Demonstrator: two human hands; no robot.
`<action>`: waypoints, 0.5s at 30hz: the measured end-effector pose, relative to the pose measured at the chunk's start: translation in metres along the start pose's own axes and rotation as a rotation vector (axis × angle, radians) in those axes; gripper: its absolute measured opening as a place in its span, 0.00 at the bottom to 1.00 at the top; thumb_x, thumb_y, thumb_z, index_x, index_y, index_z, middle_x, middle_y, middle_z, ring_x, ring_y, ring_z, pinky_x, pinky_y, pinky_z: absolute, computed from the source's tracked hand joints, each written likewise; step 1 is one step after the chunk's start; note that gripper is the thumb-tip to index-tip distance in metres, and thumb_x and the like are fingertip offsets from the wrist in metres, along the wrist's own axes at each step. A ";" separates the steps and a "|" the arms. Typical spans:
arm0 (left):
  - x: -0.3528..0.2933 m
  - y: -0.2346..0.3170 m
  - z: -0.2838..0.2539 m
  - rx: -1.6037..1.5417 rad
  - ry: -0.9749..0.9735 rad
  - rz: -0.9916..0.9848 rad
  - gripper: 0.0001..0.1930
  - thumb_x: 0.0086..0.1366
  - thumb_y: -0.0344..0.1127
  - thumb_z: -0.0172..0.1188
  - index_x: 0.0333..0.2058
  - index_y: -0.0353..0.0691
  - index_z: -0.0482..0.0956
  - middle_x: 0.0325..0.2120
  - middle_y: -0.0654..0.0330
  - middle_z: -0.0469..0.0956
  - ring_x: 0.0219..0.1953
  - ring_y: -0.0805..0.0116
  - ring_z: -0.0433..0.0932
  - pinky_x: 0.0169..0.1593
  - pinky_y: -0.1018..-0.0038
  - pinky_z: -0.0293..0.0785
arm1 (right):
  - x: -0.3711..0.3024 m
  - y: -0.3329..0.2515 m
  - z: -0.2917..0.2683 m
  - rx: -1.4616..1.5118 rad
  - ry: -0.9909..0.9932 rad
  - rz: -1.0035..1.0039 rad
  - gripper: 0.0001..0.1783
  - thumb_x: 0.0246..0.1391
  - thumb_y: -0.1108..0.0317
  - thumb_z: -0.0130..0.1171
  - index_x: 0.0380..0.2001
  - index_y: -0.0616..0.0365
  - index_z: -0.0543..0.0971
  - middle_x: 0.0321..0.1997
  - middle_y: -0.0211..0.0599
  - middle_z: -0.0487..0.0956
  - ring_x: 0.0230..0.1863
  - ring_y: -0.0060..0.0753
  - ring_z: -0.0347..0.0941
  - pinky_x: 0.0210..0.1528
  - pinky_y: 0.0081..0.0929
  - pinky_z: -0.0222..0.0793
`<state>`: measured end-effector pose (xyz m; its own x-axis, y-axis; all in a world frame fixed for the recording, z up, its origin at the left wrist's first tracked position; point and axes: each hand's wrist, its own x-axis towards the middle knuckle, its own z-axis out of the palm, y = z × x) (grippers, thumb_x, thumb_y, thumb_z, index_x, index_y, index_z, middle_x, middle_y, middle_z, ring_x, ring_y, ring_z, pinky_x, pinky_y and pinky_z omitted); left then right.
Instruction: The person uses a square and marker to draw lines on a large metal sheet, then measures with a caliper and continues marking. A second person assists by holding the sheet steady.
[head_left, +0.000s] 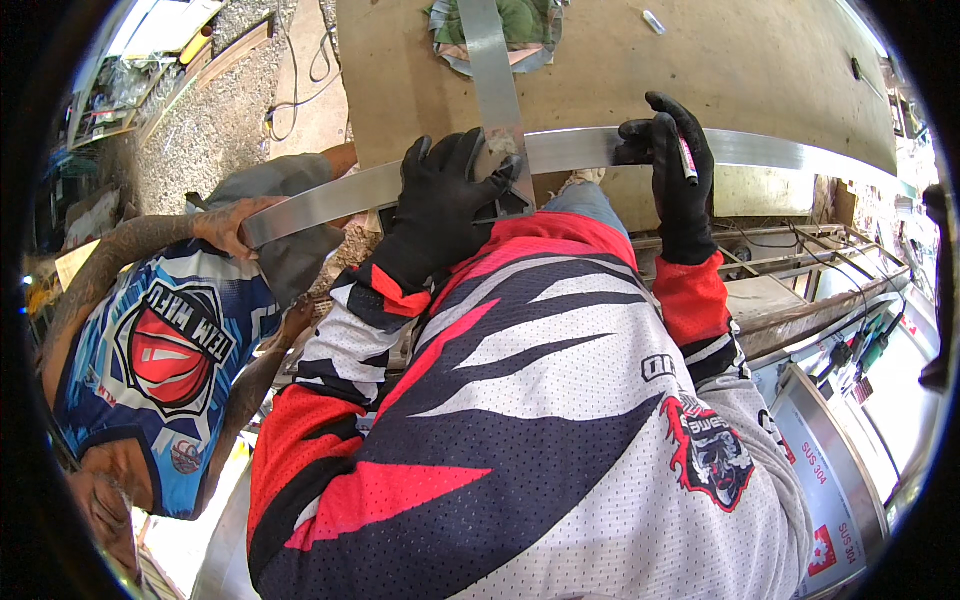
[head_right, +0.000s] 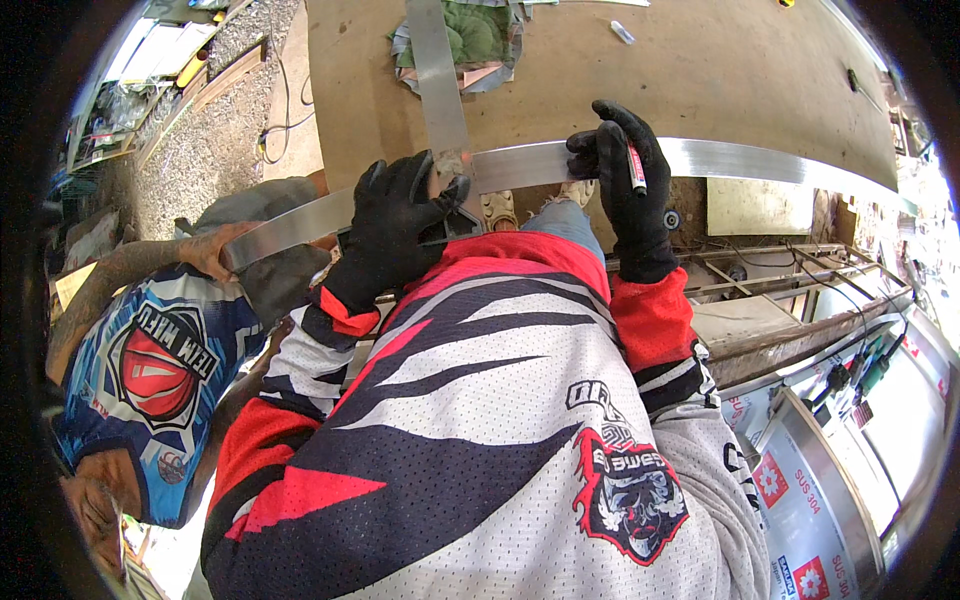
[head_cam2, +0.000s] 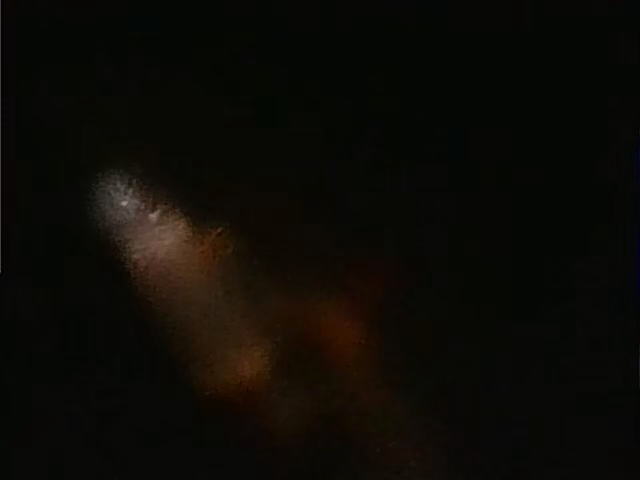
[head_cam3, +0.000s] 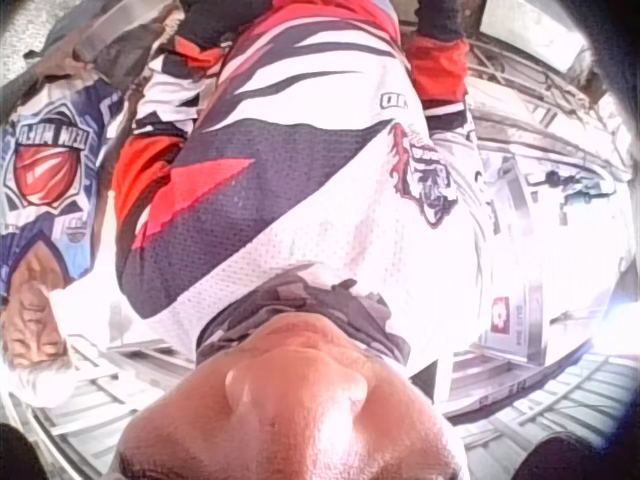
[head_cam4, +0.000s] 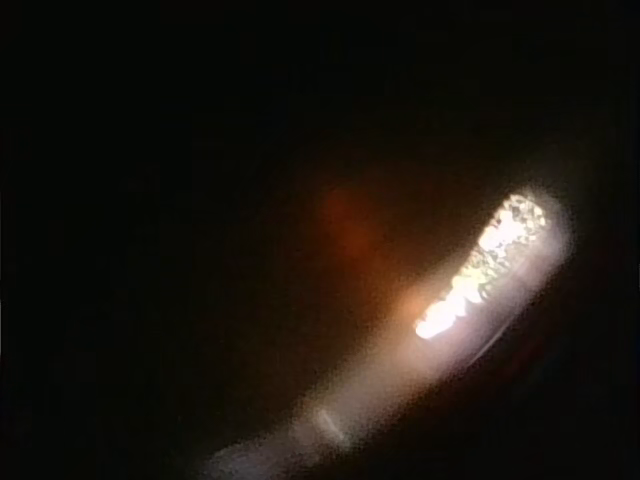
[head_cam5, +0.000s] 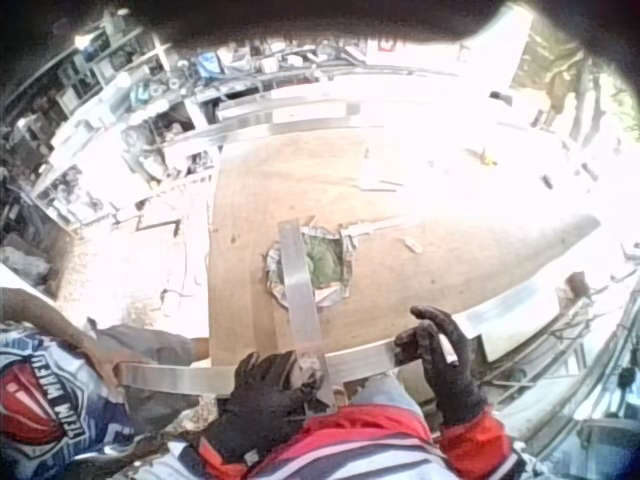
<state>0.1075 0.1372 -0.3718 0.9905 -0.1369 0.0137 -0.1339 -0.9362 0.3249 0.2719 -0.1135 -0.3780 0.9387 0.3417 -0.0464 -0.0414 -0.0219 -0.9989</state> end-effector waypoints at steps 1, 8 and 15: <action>0.000 0.001 -0.001 0.004 0.000 -0.002 0.35 0.47 0.44 0.69 0.59 0.60 0.79 0.62 0.43 0.69 0.65 0.44 0.66 0.65 0.41 0.54 | 0.000 0.000 0.000 0.001 -0.004 -0.006 0.19 0.72 0.62 0.51 0.57 0.63 0.74 0.33 0.43 0.85 0.28 0.26 0.81 0.33 0.24 0.79; 0.000 0.005 -0.001 0.014 0.011 -0.015 0.35 0.48 0.45 0.69 0.59 0.61 0.78 0.61 0.44 0.69 0.64 0.44 0.67 0.64 0.40 0.55 | -0.003 0.000 0.002 -0.003 -0.001 -0.020 0.19 0.73 0.62 0.50 0.58 0.63 0.74 0.33 0.43 0.85 0.29 0.27 0.81 0.34 0.25 0.79; 0.001 0.005 -0.001 0.026 -0.005 -0.015 0.35 0.49 0.48 0.69 0.61 0.63 0.77 0.61 0.45 0.69 0.64 0.46 0.66 0.64 0.41 0.55 | -0.003 -0.001 0.000 -0.059 -0.022 -0.030 0.19 0.73 0.62 0.50 0.58 0.63 0.73 0.34 0.42 0.85 0.31 0.27 0.82 0.34 0.25 0.80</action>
<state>0.1078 0.1326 -0.3691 0.9922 -0.1247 0.0046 -0.1204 -0.9463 0.2999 0.2693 -0.1148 -0.3768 0.9314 0.3636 -0.0169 0.0080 -0.0667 -0.9977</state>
